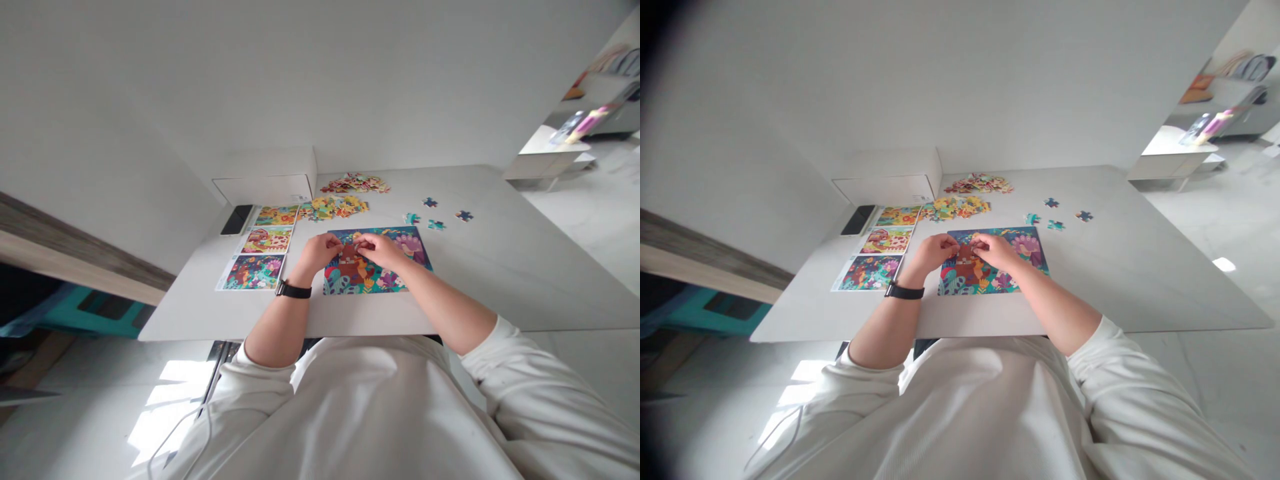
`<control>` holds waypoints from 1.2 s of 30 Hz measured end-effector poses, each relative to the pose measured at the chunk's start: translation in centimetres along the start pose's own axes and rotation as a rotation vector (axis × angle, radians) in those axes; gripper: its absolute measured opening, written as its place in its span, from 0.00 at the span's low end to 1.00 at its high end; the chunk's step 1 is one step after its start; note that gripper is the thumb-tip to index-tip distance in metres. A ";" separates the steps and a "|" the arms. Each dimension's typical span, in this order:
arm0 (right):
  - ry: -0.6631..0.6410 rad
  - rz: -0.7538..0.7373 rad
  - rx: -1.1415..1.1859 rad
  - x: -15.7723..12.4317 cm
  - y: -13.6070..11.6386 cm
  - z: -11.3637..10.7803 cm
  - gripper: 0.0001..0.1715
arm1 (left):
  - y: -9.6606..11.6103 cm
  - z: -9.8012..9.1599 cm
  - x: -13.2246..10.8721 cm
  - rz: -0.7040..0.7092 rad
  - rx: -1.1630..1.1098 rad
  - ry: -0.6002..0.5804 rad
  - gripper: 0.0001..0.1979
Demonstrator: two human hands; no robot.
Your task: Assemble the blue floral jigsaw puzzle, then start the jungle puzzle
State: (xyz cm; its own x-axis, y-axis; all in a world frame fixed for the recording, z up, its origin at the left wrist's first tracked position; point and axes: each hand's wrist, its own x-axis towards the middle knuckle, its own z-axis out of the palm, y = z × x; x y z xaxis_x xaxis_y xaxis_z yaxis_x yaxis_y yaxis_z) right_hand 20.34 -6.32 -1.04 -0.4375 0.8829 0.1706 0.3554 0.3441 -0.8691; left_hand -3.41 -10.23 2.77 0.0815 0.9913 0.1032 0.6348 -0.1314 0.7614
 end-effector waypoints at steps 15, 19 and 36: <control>0.048 -0.044 -0.039 -0.4 -1.1 0.0 0.17 | 0.2 0.3 0.1 0.045 -0.054 0.046 0.09; 0.063 -0.009 0.040 -0.3 -1.5 -0.1 0.10 | 0.3 0.3 0.2 0.058 -0.105 0.060 0.10; 0.044 0.003 -0.126 -0.4 -0.6 0.1 0.07 | -0.9 0.3 0.4 0.016 -0.019 0.011 0.09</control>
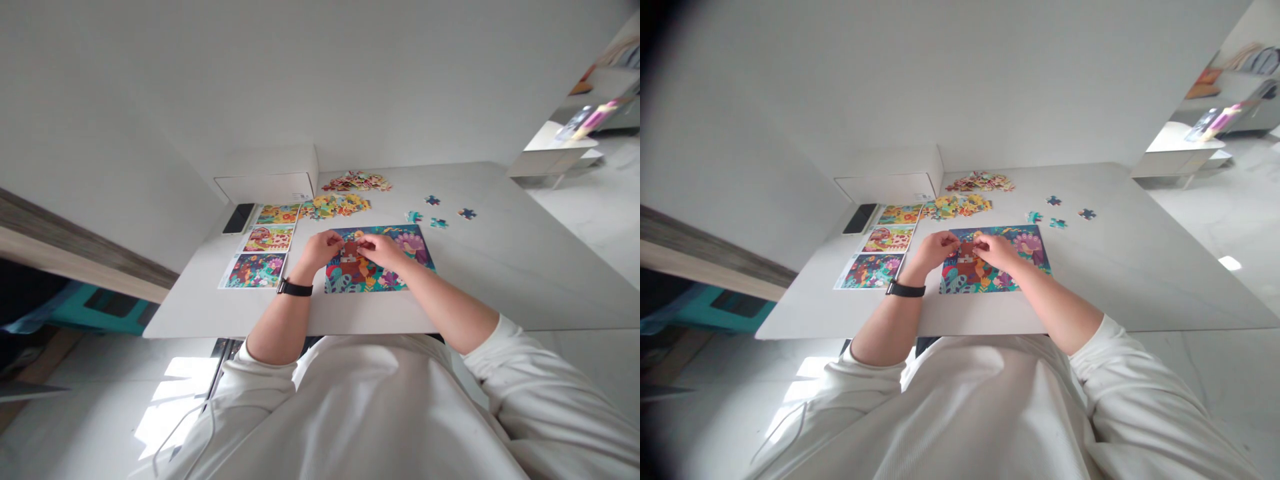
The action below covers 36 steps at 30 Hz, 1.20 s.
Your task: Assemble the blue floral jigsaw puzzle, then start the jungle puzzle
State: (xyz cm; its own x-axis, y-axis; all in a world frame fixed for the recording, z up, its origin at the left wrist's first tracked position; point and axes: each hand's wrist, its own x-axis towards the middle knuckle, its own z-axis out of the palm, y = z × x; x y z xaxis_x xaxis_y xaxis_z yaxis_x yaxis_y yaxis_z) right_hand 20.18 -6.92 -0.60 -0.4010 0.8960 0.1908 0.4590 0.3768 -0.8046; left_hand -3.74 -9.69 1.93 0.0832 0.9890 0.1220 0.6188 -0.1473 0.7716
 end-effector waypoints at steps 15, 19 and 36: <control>-0.043 -0.137 -0.246 0.0 -0.2 -0.2 0.03 | 1.2 -0.4 -0.6 -0.021 0.265 -0.054 0.07; -0.055 -0.172 -0.309 -0.1 -0.3 -0.1 0.03 | 1.4 -0.4 -0.7 -0.024 0.384 -0.072 0.09; -0.073 -0.145 -0.414 -0.2 -0.9 -0.1 0.07 | 1.7 0.2 -0.7 -0.054 0.436 -0.075 0.08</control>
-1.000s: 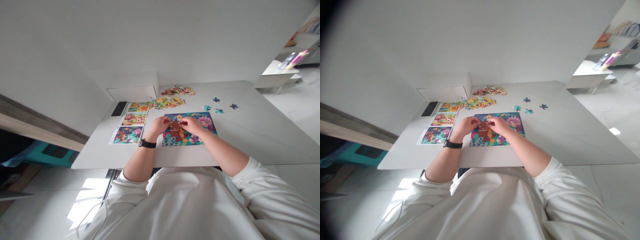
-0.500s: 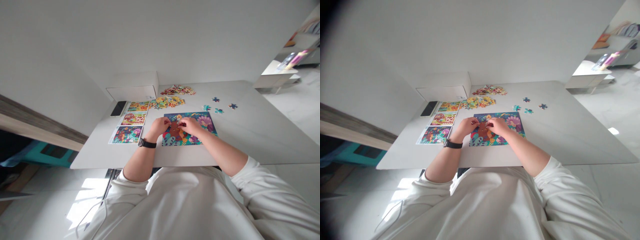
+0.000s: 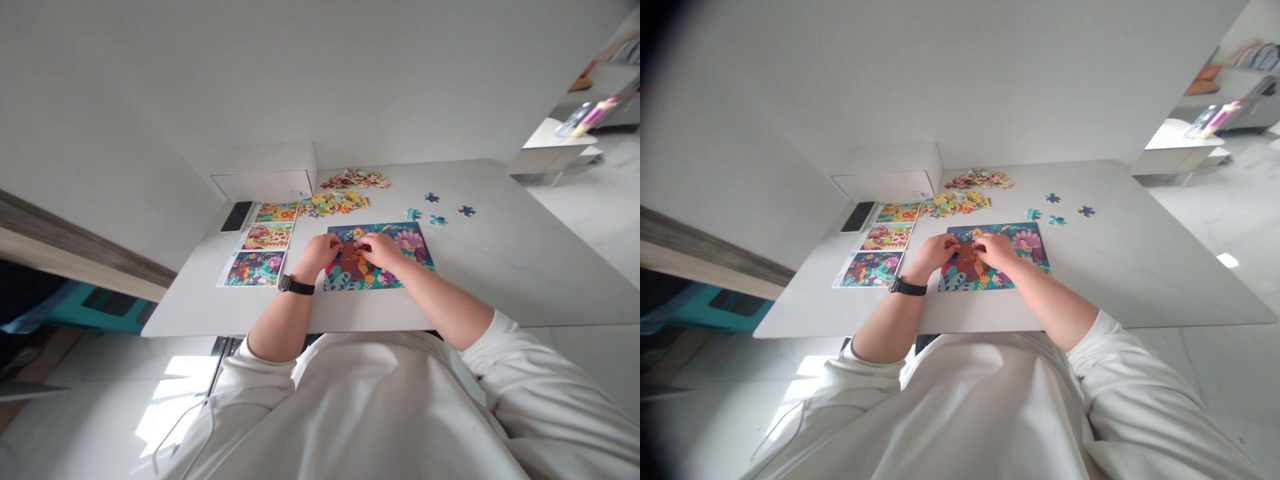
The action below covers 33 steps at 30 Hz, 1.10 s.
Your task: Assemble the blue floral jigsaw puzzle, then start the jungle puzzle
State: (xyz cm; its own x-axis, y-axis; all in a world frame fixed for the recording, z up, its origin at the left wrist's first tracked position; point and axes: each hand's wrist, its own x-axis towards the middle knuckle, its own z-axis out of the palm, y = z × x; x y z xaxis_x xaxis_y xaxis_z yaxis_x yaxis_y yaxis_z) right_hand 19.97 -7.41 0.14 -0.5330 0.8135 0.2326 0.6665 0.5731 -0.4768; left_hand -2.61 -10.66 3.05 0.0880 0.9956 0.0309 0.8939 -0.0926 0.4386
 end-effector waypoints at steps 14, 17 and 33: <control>-0.008 -0.047 -0.065 -0.2 -0.3 -0.3 0.09 | 0.0 0.0 -0.1 0.001 -0.011 -0.035 0.12; -0.032 -0.060 -0.085 -0.2 -0.4 -0.4 0.11 | 0.1 0.0 -0.1 -0.001 -0.014 -0.036 0.12; -0.064 -0.047 -0.168 -0.2 -0.9 -0.5 0.12 | -0.1 0.5 0.3 -0.034 -0.016 -0.020 0.11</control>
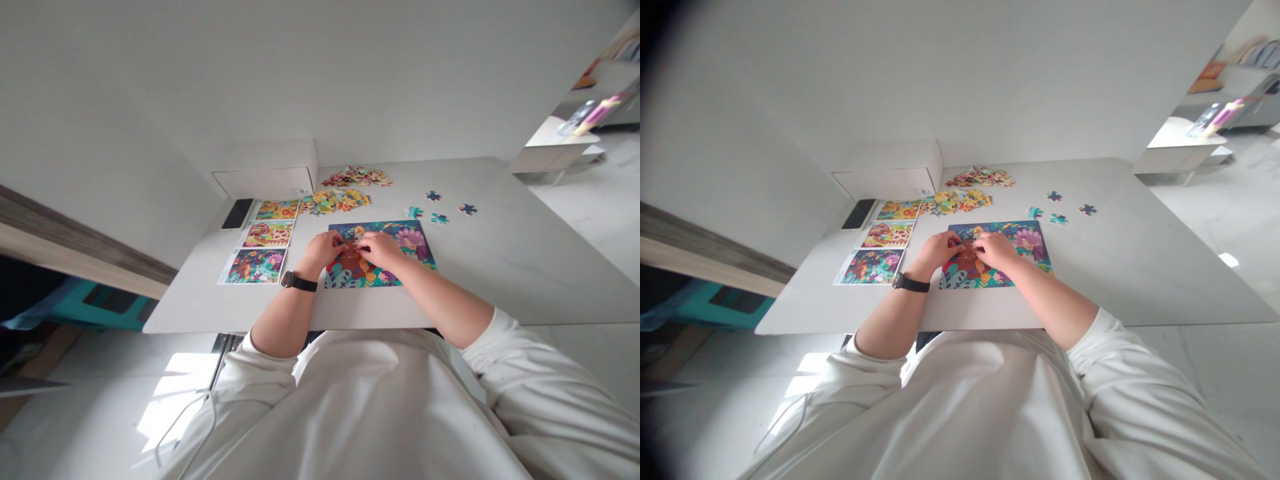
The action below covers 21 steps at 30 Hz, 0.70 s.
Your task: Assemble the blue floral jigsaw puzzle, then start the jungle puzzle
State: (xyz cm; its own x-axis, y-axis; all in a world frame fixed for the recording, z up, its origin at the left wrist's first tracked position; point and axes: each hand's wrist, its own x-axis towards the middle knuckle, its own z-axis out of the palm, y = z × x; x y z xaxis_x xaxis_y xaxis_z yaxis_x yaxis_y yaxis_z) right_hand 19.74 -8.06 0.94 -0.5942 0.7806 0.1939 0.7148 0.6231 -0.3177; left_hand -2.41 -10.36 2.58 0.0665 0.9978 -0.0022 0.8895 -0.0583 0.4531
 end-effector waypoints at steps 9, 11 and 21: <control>-0.034 -0.025 0.013 0.0 -0.3 -0.2 0.10 | 0.0 0.2 0.1 0.003 0.025 0.003 0.14; -0.033 -0.007 -0.004 0.1 -0.5 -0.2 0.10 | -0.1 0.3 0.1 0.017 0.055 0.021 0.14; -0.128 -0.013 -0.040 -0.2 -1.5 -1.5 0.10 | -0.4 -0.9 -0.6 0.198 0.113 -0.028 0.15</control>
State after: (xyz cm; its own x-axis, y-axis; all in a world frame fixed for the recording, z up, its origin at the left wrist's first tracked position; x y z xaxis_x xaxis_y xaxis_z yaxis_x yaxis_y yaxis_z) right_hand 19.35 -9.09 2.72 -0.6443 0.7609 0.0766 0.7190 0.6369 -0.2782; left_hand -3.25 -10.91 3.16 0.2561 0.9653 0.0510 0.9029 -0.2577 0.3441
